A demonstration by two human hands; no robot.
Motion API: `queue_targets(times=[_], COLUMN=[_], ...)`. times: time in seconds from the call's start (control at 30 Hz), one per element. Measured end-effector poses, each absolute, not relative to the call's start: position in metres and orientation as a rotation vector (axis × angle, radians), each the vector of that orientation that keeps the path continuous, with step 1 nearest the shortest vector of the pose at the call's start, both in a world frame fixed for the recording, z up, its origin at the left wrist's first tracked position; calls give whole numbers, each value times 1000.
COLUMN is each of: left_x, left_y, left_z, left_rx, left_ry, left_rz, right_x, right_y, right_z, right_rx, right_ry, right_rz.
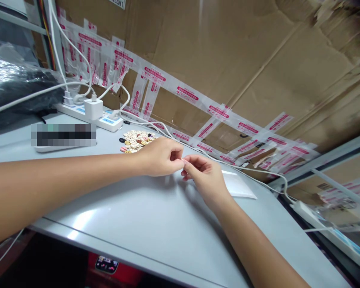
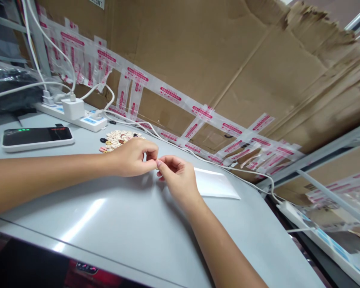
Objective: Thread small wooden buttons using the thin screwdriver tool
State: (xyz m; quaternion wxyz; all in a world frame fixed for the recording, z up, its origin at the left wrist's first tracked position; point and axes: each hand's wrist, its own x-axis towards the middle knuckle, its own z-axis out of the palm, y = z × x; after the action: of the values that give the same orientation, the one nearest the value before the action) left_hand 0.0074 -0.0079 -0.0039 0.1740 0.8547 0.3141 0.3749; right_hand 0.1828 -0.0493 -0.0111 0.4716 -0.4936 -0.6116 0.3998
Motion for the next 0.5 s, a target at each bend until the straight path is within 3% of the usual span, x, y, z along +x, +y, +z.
queue_targets(times=[0.5], left_x=[7], left_y=[-11], left_z=[1], left_rx=[2337], left_ry=[893], left_rz=[1001], right_x=[186], right_y=[-51], right_z=[-10], right_rx=[-1199], right_ry=[-1711], right_rz=[668])
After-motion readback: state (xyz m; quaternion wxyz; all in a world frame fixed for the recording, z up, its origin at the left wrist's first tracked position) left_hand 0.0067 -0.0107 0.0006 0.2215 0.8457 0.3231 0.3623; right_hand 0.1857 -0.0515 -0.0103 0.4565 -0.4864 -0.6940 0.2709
